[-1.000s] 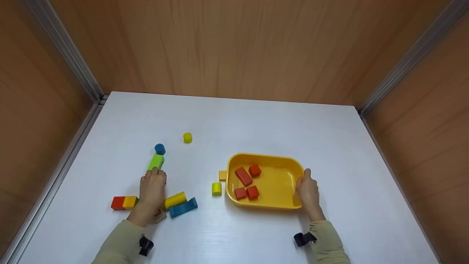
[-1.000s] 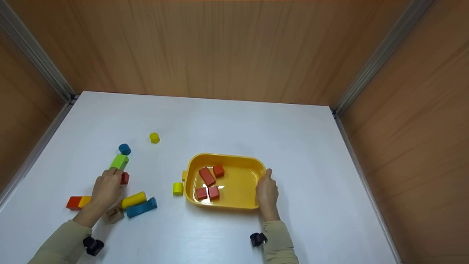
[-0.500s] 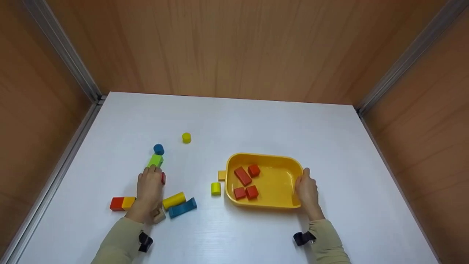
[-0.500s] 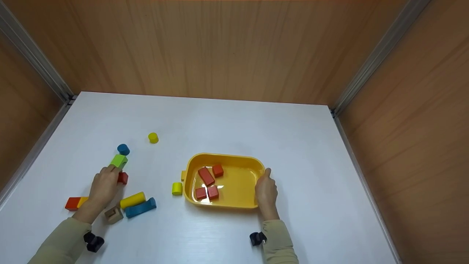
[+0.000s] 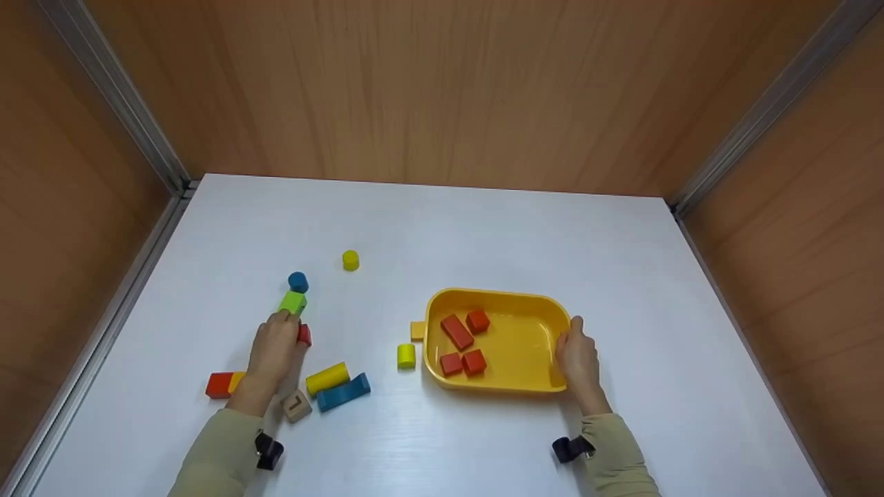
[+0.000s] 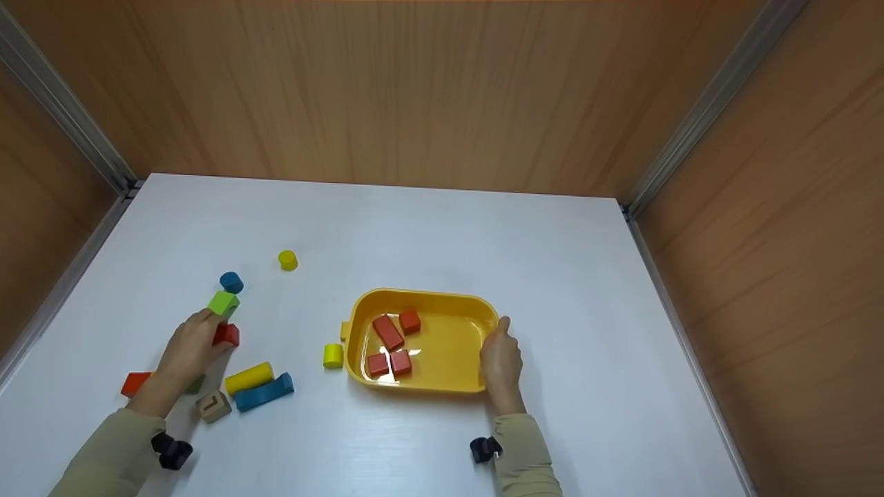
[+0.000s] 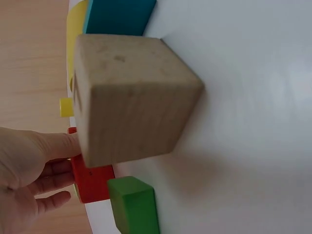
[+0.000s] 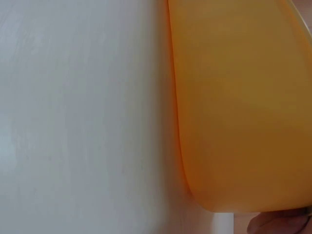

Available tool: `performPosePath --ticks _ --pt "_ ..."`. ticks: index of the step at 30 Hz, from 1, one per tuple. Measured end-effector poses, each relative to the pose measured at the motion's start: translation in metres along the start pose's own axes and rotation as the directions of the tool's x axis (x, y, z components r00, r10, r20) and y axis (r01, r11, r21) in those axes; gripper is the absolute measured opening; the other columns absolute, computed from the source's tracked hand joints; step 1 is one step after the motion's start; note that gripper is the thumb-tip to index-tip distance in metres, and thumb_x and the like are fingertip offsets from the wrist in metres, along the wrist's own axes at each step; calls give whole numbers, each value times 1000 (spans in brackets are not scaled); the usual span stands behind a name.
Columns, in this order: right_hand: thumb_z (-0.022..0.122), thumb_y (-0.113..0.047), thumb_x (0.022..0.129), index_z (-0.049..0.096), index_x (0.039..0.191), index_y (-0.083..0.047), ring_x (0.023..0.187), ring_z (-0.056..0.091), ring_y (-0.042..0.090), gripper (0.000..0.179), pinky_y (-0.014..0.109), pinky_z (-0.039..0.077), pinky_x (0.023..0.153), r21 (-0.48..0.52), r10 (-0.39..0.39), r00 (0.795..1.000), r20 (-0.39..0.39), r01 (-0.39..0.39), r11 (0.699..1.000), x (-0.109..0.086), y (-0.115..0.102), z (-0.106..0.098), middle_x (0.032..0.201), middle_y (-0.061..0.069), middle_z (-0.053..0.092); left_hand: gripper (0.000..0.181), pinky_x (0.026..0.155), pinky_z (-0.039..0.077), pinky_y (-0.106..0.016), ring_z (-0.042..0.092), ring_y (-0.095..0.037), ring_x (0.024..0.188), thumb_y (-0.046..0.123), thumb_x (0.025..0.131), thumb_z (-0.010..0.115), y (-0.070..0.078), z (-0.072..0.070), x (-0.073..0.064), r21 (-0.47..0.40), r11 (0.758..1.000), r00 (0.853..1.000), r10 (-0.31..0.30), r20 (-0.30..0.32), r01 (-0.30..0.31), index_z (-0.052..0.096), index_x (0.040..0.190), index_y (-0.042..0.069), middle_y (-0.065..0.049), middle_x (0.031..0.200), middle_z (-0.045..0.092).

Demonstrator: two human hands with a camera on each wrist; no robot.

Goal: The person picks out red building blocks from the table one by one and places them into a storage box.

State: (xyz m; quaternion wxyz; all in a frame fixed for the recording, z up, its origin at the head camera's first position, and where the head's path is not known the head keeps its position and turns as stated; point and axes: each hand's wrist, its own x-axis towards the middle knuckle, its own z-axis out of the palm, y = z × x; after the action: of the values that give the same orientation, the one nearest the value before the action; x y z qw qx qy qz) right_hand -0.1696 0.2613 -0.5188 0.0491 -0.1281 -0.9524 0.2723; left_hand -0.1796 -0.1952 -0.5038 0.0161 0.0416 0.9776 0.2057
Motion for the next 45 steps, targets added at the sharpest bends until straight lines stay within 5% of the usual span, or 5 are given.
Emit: performPosePath --ticks 10,19,45 --pt "40 -7 90 37 101 0 50 44 20 13 28 35 41 9 -1 1000 10 1 1000 0 1 0 66 10 48 43 84 43 -45 45 -36 95 -6 75 65 0 -1 -3 32 999 1000 21 -14 -21 46 113 -15 -27 100 47" --pt "40 -6 90 36 103 0 50 43 20 15 28 35 41 16 9 1000 20 -9 1000 1 1 0 65 11 47 44 83 44 -45 42 -35 99 5 80 64 12 -5 -7 -55 998 998 23 -61 -26 44 115 -14 -26 106 45" --pt "39 -7 91 35 104 -1 50 44 20 15 27 36 41 26 41 998 41 -42 999 -1 0 -1 66 11 47 38 80 46 -42 48 -30 95 5 72 72 82 -10 -14 -134 988 970 48 -237 -82 53 102 -5 -18 100 52"
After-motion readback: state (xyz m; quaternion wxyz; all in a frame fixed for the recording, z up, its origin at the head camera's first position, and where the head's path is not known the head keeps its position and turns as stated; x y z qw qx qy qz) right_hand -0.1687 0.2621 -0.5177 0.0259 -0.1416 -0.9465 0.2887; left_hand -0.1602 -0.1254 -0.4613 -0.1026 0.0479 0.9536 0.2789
